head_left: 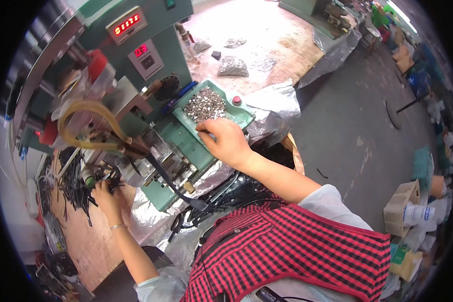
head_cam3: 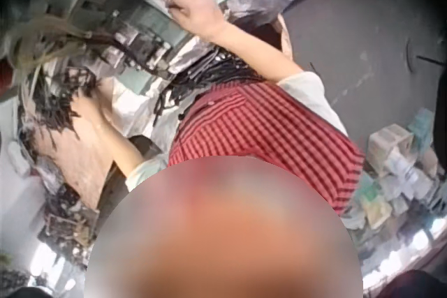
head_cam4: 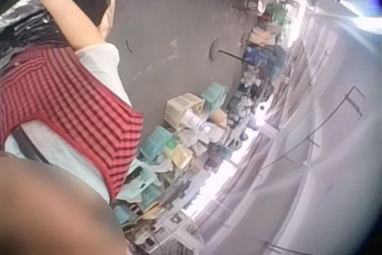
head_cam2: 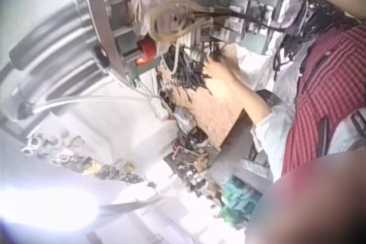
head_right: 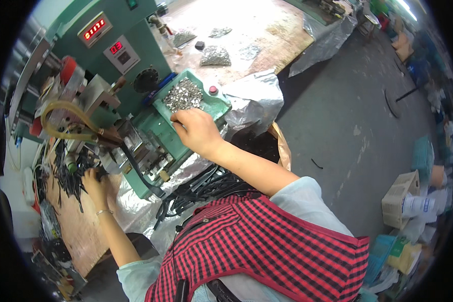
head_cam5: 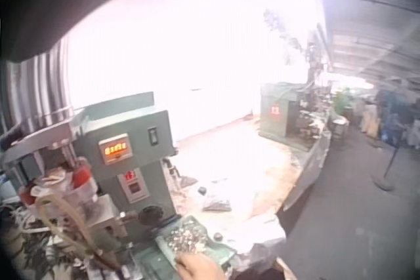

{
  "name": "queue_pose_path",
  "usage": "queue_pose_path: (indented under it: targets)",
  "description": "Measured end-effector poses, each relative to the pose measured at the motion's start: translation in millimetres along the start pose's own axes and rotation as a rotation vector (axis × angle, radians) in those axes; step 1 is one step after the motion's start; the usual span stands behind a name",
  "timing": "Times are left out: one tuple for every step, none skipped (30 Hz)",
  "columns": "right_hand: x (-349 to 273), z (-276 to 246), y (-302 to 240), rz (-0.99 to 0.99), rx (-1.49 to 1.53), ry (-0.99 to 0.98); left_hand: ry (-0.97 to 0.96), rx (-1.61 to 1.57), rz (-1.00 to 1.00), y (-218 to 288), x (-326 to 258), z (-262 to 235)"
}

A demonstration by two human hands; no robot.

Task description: The person repeatedly picks black wires and small metallic components, inserts them into a press machine, and removes the assembled units. The person places finished items into a green tray and occasionally refills the component supply from a plastic bag.

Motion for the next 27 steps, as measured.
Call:
queue_pose_path:
  targets:
    - [-4.9, -7.7, 1.9, -0.021, -0.021, 0.053, 0.011, -0.123, -0.061, -7.8, -2.9, 15.0]
    - [-11.9, -22.1, 6.8, -0.040, -0.051, 0.110, 0.000, -0.106, -0.074, -6.5, -2.5, 19.7]
    - [-21.2, -39.1, 11.9, -0.055, -0.083, 0.159, 0.031, -0.113, -0.032, 9.7, -3.1, 15.8]
    - [-28.2, -54.1, 16.6, -0.056, -0.143, 0.203, 0.063, -0.117, 0.004, 21.7, -2.6, 8.0]
    - [-37.1, -66.4, 24.7, -0.022, -0.185, 0.195, 0.101, -0.140, 0.057, 23.7, -4.8, 2.2]
    - [-45.9, -77.7, 30.8, -0.007, -0.234, 0.208, 0.143, -0.162, 0.110, 23.8, -3.7, -2.8]
    - [-51.9, -87.6, 35.4, 0.009, -0.248, 0.210, 0.185, -0.183, 0.160, 24.0, -4.6, -7.1]
    - [-57.5, -94.7, 38.2, 0.032, -0.260, 0.217, 0.216, -0.192, 0.132, 21.6, -4.3, -12.5]
    - [-60.8, -98.9, 39.5, 0.069, -0.260, 0.235, 0.246, -0.201, 0.104, 19.2, -5.1, -17.4]
    - [-61.6, -98.0, 36.7, 0.070, -0.208, 0.227, 0.276, -0.210, 0.076, 16.3, -6.8, -19.8]
    - [-58.5, -94.1, 29.0, 0.068, -0.156, 0.224, 0.328, -0.221, 0.023, 9.9, -8.7, -21.3]
    - [-53.6, -89.7, 20.2, 0.066, -0.105, 0.223, 0.339, -0.275, -0.069, 7.1, -4.2, -22.1]
    - [-46.6, -82.7, 7.3, 0.042, -0.030, 0.194, 0.349, -0.329, -0.160, 4.9, 0.9, -24.5]
    - [-35.9, -76.4, -9.4, -0.001, 0.037, 0.149, 0.354, -0.386, -0.253, 2.9, 5.1, -24.9]
    - [-23.9, -65.3, -22.8, -0.050, 0.136, 0.147, 0.350, -0.388, -0.254, 0.9, 8.6, -27.2]
    - [-8.6, -55.7, -40.1, -0.096, 0.231, 0.135, 0.242, -0.393, -0.283, -9.9, 9.5, -18.7]
    - [6.3, -46.8, -54.1, -0.149, 0.304, 0.113, 0.137, -0.396, -0.313, -24.7, 8.3, -9.6]
    - [20.2, -37.5, -62.8, -0.179, 0.395, 0.136, 0.031, -0.402, -0.333, -30.3, 10.8, -3.1]
    - [33.2, -26.7, -65.8, -0.192, 0.373, 0.152, -0.096, -0.359, -0.449, 1.4, 15.6, -10.5]
    - [42.1, -18.9, -75.7, -0.219, 0.383, 0.153, -0.085, -0.339, -0.456, -32.4, 2.5, 8.1]
    - [44.8, -13.6, -76.4, -0.179, 0.384, 0.147, -0.079, -0.290, -0.434, -33.5, -5.0, 13.6]
    - [46.1, -6.0, -76.3, -0.141, 0.389, 0.138, -0.072, -0.237, -0.417, -30.2, -12.1, 13.4]
    - [46.9, 4.9, -77.1, -0.107, 0.397, 0.123, -0.055, -0.286, -0.430, -22.2, -14.9, 13.1]
    - [40.8, 12.0, -76.1, -0.062, 0.516, 0.093, -0.028, -0.322, -0.459, -18.1, -19.4, 9.2]
    - [35.7, 18.4, -74.9, -0.030, 0.521, 0.078, -0.012, -0.294, -0.445, -22.1, -23.0, 10.4]
    - [34.8, 17.2, -78.6, 0.023, 0.550, 0.045, 0.000, -0.260, -0.438, -26.8, -27.7, 9.5]
    - [34.8, 18.4, -74.4, 0.085, 0.619, 0.077, 0.019, -0.309, -0.440, -13.8, -23.1, 8.7]
Point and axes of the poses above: each hand's wrist, its own x-axis towards the middle knuckle, its own z-axis out of the palm, y = z × x, the point moved 5 cm from there along x, towards the middle knuckle, and after that the axes turned 6 degrees about -x, right-handed, at the moved point
